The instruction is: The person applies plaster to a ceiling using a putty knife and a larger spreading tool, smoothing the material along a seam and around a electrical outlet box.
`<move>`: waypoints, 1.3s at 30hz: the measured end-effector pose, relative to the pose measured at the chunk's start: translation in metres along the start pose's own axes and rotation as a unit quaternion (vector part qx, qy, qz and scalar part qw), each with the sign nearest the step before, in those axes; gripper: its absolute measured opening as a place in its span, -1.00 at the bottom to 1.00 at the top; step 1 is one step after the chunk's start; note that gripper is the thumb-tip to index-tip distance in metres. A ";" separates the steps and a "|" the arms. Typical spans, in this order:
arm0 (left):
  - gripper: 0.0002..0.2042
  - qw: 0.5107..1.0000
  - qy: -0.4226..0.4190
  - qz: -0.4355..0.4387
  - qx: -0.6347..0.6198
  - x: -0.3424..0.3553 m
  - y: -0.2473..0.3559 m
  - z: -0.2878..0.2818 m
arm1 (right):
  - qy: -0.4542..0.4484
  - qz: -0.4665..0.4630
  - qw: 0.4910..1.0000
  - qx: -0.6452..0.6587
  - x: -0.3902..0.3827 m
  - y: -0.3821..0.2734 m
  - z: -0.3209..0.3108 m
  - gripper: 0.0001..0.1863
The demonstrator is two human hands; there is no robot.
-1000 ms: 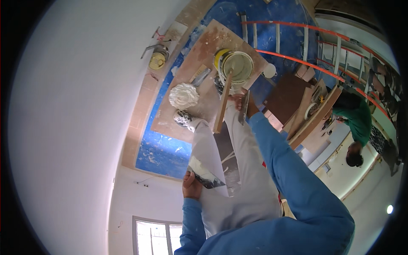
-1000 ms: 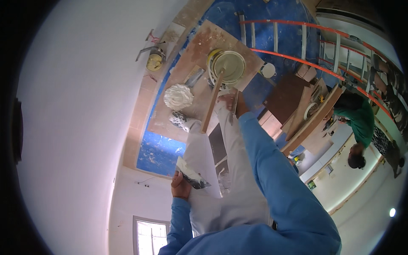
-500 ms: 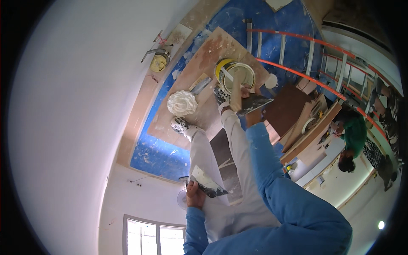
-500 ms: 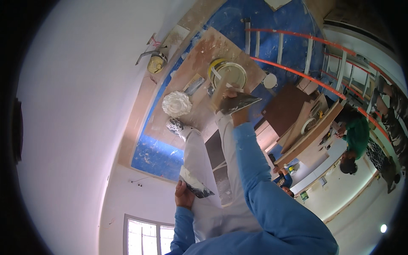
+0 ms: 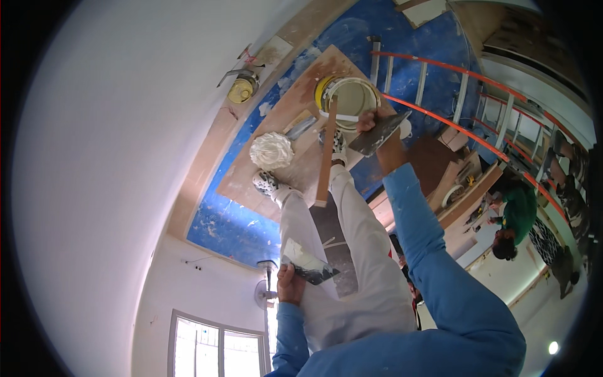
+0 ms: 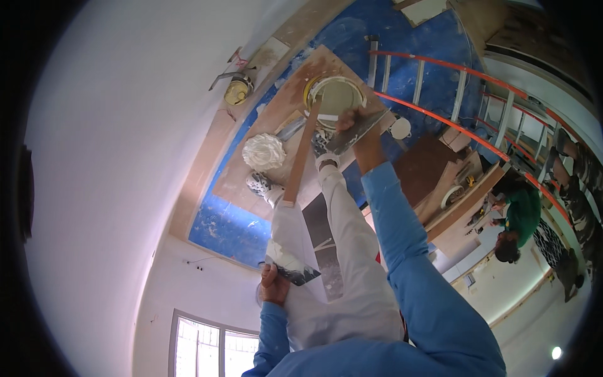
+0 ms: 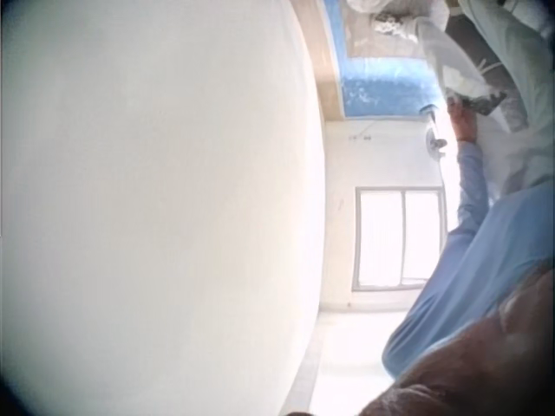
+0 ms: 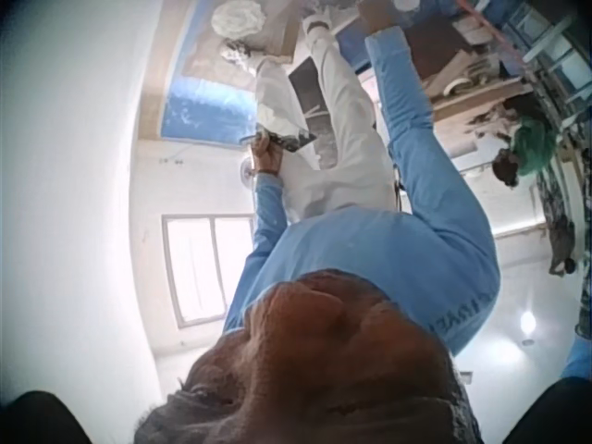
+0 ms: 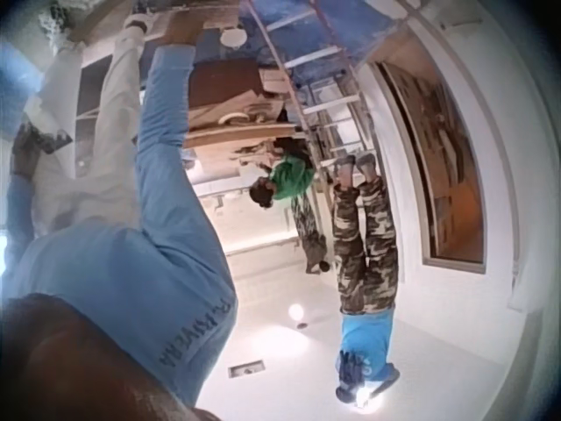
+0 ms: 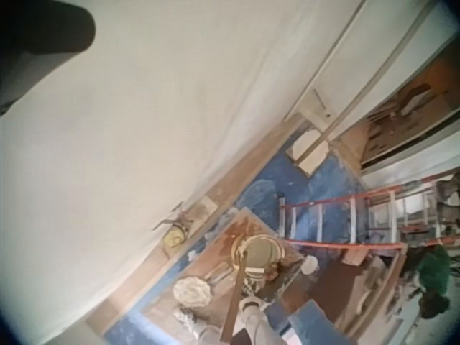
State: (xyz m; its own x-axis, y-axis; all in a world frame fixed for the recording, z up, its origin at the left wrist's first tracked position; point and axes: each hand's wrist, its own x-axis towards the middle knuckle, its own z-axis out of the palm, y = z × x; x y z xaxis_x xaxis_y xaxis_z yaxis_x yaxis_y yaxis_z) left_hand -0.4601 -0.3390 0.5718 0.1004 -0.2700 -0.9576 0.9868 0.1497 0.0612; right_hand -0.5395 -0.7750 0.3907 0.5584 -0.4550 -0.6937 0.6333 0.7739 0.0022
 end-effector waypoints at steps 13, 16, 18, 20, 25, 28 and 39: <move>-0.64 1.000 0.004 0.016 -0.004 0.001 -0.009 0.023 | 0.205 0.026 0.900 -0.383 0.044 -0.034 -0.048 -0.78; -0.65 0.999 0.026 0.032 0.010 -0.007 -0.014 0.019 | 0.205 -0.164 0.260 -0.929 0.006 -0.041 -0.113 -0.58; -0.65 0.998 0.028 0.056 0.008 0.007 -0.016 0.029 | 0.192 -0.184 0.313 -0.912 -0.021 -0.019 -0.088 -0.43; -0.63 0.998 0.031 0.060 0.000 0.001 -0.017 0.041 | 0.104 -0.143 0.398 -0.900 -0.047 0.019 -0.055 -0.27; -0.65 0.996 0.027 0.082 0.037 0.006 -0.024 0.030 | -0.043 -0.181 0.409 -0.893 -0.029 0.087 0.021 -0.28; -0.66 0.992 0.039 0.099 0.069 0.003 -0.030 0.057 | -0.040 -0.186 0.358 -0.914 0.002 0.084 0.050 -0.46; -0.67 0.974 -0.039 0.125 0.183 0.087 -0.006 0.138 | 0.036 -0.260 0.601 -0.755 -0.006 -0.009 0.072 -0.80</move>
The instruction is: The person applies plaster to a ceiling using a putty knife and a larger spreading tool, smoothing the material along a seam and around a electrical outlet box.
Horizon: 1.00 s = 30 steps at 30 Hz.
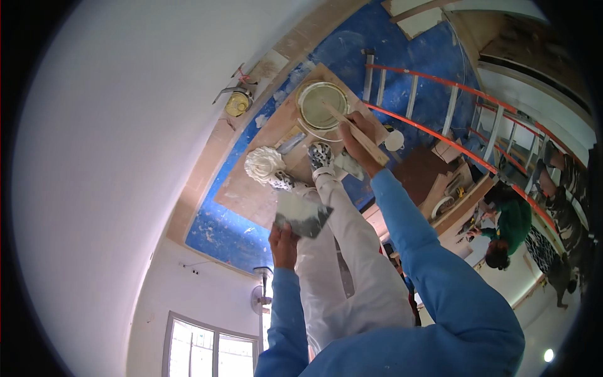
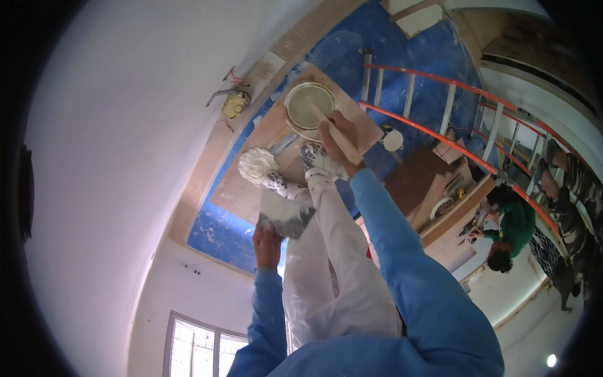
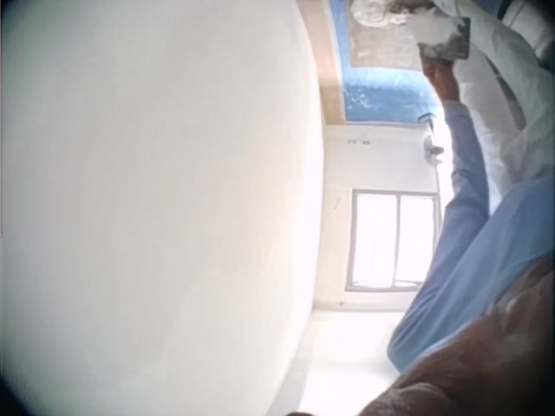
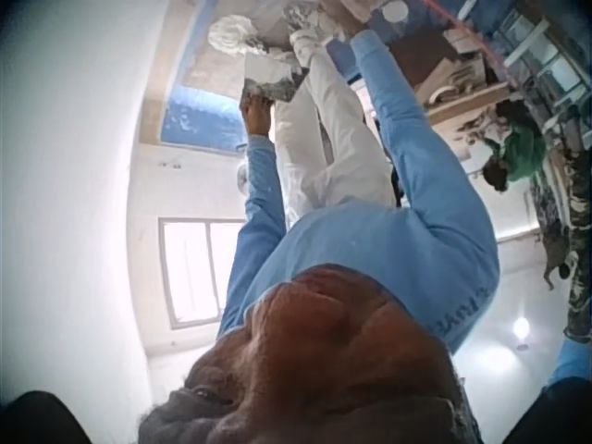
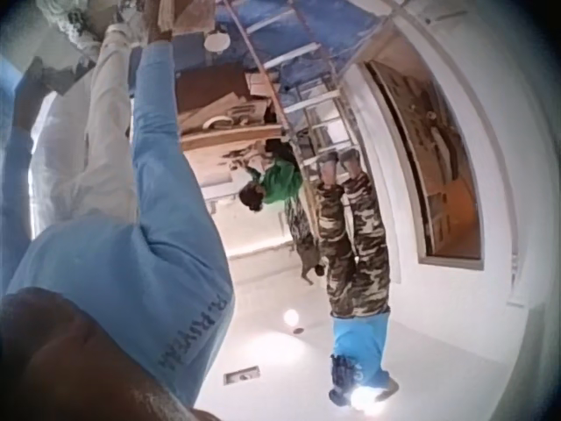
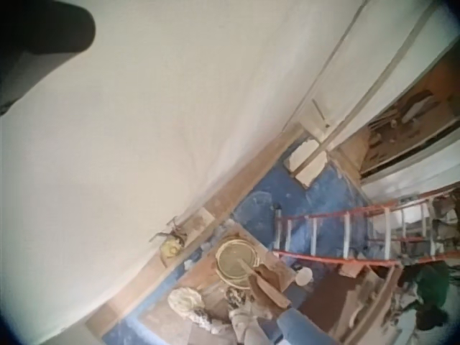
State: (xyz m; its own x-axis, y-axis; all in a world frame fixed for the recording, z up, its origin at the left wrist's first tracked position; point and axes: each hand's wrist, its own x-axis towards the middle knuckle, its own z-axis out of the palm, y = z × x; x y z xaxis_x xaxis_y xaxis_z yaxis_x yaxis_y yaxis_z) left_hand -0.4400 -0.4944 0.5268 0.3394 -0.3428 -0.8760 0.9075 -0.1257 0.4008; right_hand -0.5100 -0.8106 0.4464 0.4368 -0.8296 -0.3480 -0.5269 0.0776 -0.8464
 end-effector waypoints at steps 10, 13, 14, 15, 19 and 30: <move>-0.69 0.983 -0.038 -0.015 0.178 0.145 0.005 0.058 | 0.041 0.100 0.990 0.087 -0.037 -0.039 -0.081 -0.75; -0.73 0.979 -0.049 -0.030 0.194 0.171 0.009 0.076 | 0.045 0.139 0.983 0.109 -0.057 -0.064 -0.113 -0.70; -0.73 0.978 -0.049 -0.024 0.202 0.179 0.009 0.079 | 0.045 0.151 0.979 0.126 -0.063 -0.072 -0.122 -0.67; -0.73 0.976 -0.049 -0.018 0.210 0.185 0.007 0.082 | 0.050 0.149 0.978 0.135 -0.069 -0.079 -0.132 -0.68; -0.78 0.987 -0.041 -0.001 0.158 0.194 0.003 0.098 | 0.069 0.145 0.972 0.173 -0.097 -0.094 -0.160 -0.66; -0.74 0.988 -0.054 -0.001 0.144 0.222 -0.015 0.128 | 0.108 0.181 0.942 0.259 -0.164 -0.087 -0.200 -0.62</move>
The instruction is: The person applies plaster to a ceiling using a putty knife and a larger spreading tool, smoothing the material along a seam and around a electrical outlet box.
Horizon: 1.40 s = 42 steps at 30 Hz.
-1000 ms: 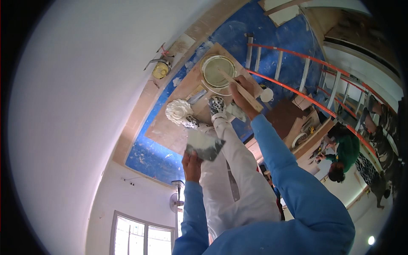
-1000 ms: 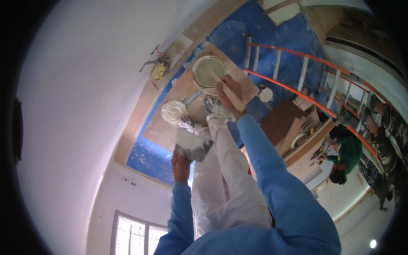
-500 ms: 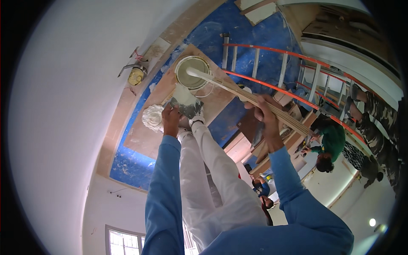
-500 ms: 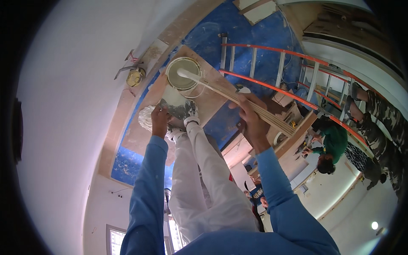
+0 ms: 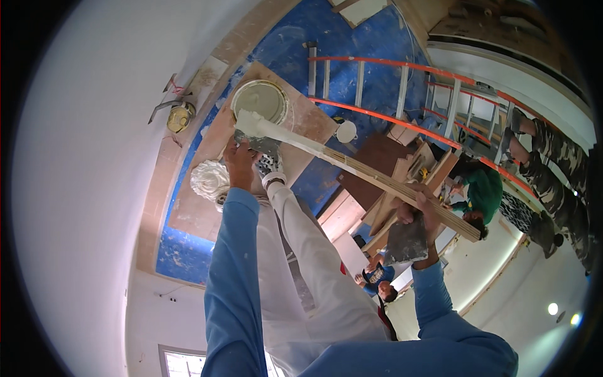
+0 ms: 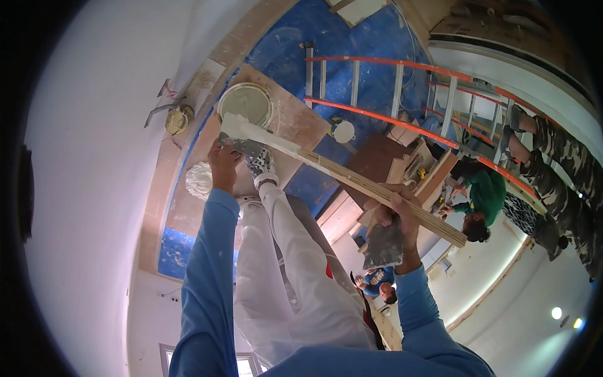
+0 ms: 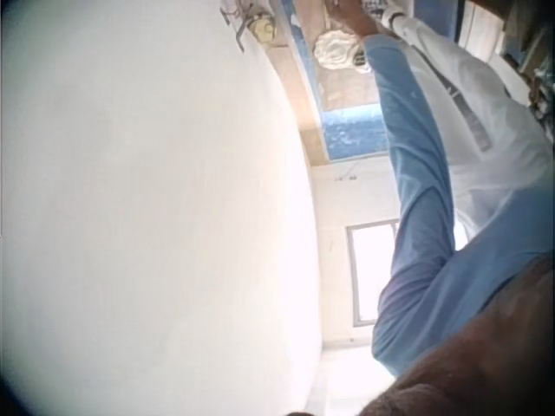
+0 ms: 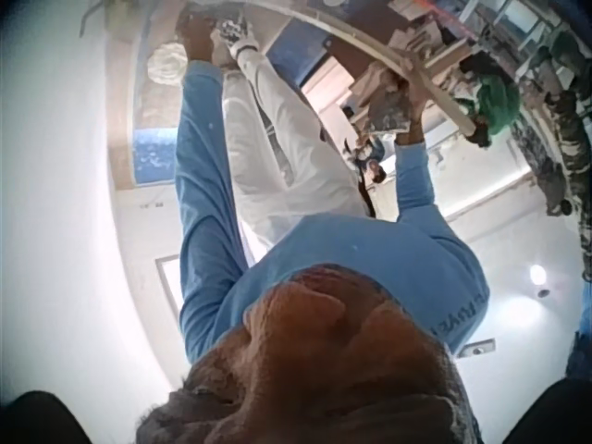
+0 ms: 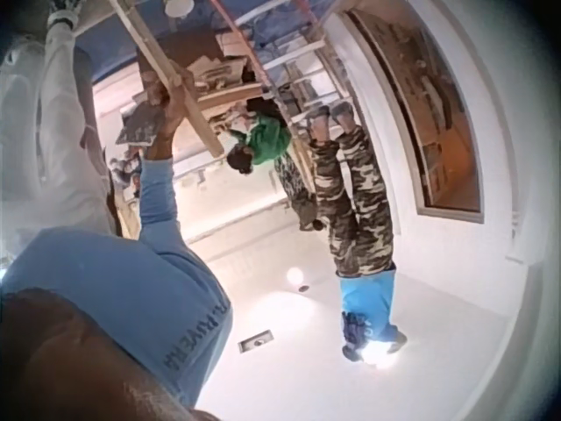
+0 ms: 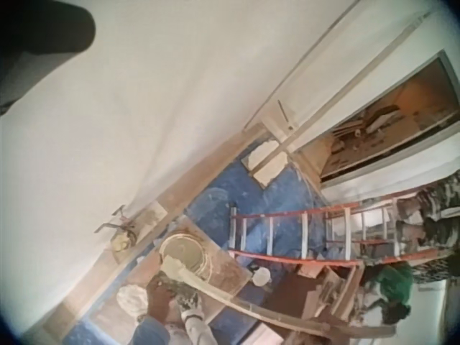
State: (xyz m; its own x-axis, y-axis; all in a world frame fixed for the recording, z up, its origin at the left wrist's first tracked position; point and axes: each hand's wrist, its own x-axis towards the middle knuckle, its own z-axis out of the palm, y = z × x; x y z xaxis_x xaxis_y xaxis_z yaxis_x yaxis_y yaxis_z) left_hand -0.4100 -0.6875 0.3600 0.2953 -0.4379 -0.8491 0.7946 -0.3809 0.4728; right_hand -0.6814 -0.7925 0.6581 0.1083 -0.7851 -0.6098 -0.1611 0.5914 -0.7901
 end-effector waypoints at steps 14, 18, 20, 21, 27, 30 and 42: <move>-0.70 0.999 -0.016 0.015 -0.033 0.009 -0.019 0.002 | -0.054 -0.121 0.964 -0.231 -0.024 0.078 0.050 -0.56; -0.72 0.999 -0.017 0.026 -0.031 0.012 -0.022 -0.003 | -0.003 -0.065 0.986 -0.152 -0.022 0.079 0.077 -0.56; -0.75 0.999 0.010 0.030 -0.031 0.015 -0.026 -0.003 | 0.020 -0.023 0.994 -0.101 -0.019 0.075 0.084 -0.57; -0.75 0.999 0.018 0.038 0.000 0.018 -0.027 -0.006 | 0.026 -0.021 0.995 -0.094 -0.016 0.073 0.087 -0.58; -0.73 0.988 -0.021 0.047 0.149 0.030 -0.029 -0.015 | 0.055 -0.027 0.993 -0.103 -0.007 0.070 0.109 -0.64; -0.73 0.980 -0.052 0.081 0.174 0.038 -0.032 -0.018 | 0.062 -0.038 0.990 -0.122 0.004 0.074 0.115 -0.66; -0.72 0.963 -0.160 0.042 0.214 0.074 -0.001 -0.037 | 0.059 -0.026 0.994 -0.092 0.127 0.151 0.133 -0.65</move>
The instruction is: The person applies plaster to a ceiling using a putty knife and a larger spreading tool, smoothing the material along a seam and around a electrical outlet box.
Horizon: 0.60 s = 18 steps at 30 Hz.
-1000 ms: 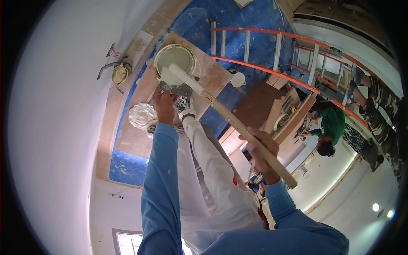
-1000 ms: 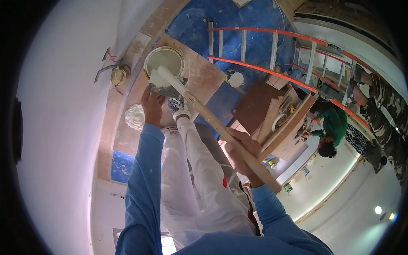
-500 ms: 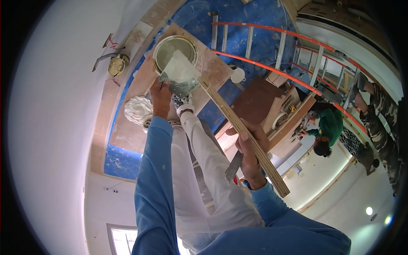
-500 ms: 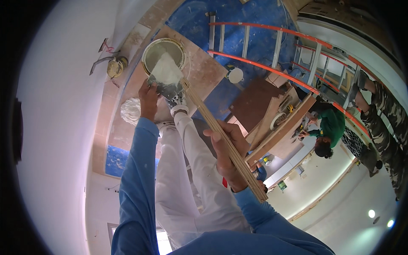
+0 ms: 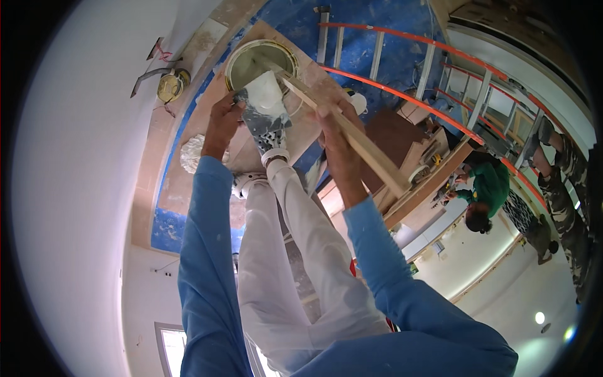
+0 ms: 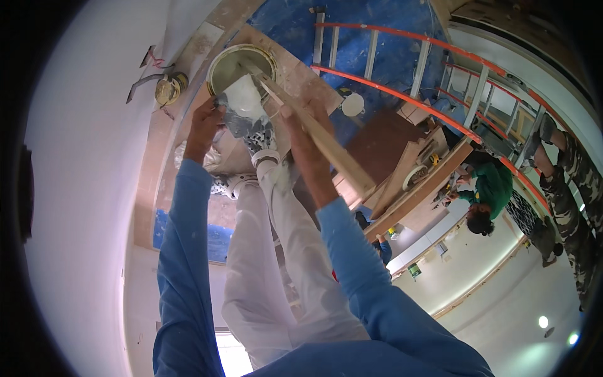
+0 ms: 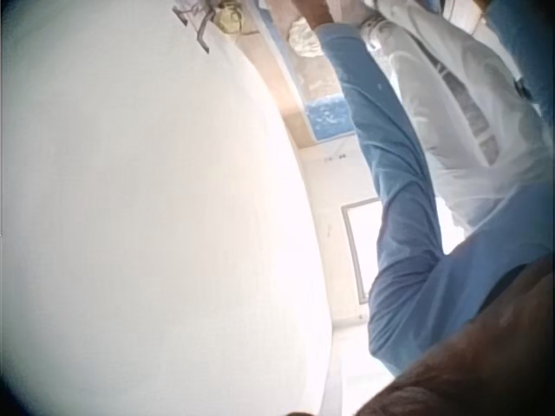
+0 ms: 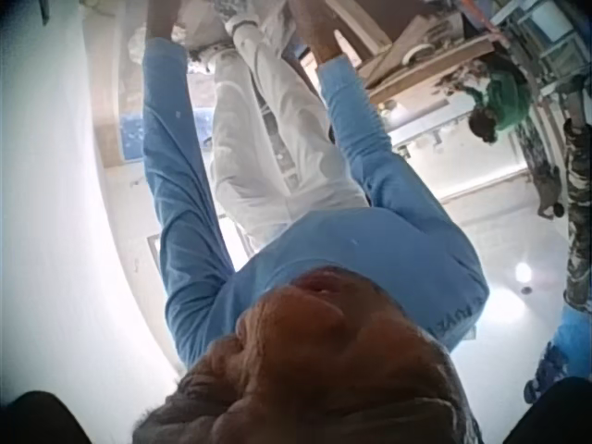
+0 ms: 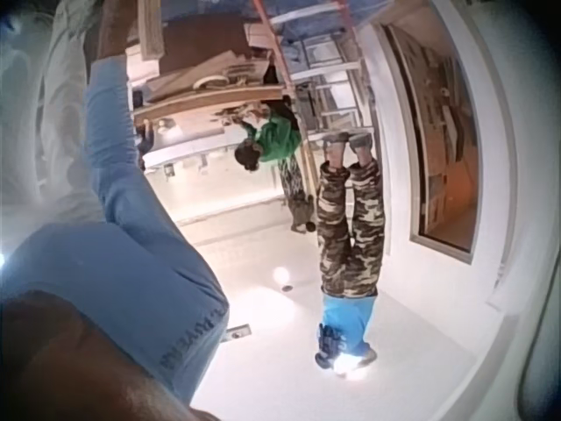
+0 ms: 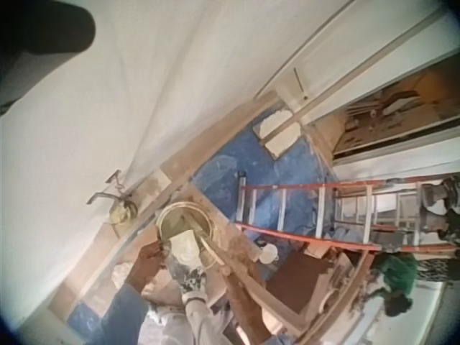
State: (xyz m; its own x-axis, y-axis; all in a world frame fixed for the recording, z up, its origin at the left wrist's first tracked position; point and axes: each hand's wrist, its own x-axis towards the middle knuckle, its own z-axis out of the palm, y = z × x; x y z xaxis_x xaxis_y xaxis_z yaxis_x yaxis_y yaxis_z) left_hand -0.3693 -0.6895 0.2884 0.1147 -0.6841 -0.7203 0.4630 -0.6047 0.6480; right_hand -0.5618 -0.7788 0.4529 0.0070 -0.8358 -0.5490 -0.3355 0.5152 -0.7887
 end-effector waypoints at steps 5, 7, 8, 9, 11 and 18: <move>-0.75 0.966 -0.005 0.141 0.215 -0.028 0.058 -0.013 | -0.119 0.090 0.984 -0.097 0.000 0.041 -0.067 -0.42; -0.72 0.931 0.003 0.217 0.295 -0.058 0.088 -0.005 | -0.127 0.144 0.980 -0.046 -0.015 0.043 -0.094 -0.30; -0.69 0.921 -0.014 0.252 0.297 -0.068 0.098 -0.003 | -0.116 0.165 0.979 0.006 -0.021 0.038 -0.099 -0.24; -0.66 0.910 -0.031 0.286 0.299 -0.077 0.107 -0.001 | -0.102 0.133 0.986 -0.007 -0.023 0.031 -0.102 -0.19; -0.61 0.893 -0.041 0.329 0.305 -0.094 0.118 0.003 | -0.076 0.072 0.994 -0.029 -0.027 0.012 -0.098 -0.10; -0.70 0.856 0.046 0.427 0.288 -0.138 0.121 0.012 | -0.010 -0.092 0.995 -0.032 0.008 -0.073 -0.037 -0.66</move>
State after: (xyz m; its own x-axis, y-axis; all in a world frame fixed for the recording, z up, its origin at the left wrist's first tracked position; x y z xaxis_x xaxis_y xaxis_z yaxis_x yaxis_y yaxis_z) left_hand -0.3393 -0.6729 0.4696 0.2757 -0.9582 0.0765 -0.3304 -0.0197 0.9436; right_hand -0.5721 -0.8302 0.5160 0.0928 -0.9102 -0.4035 -0.3868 0.3405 -0.8570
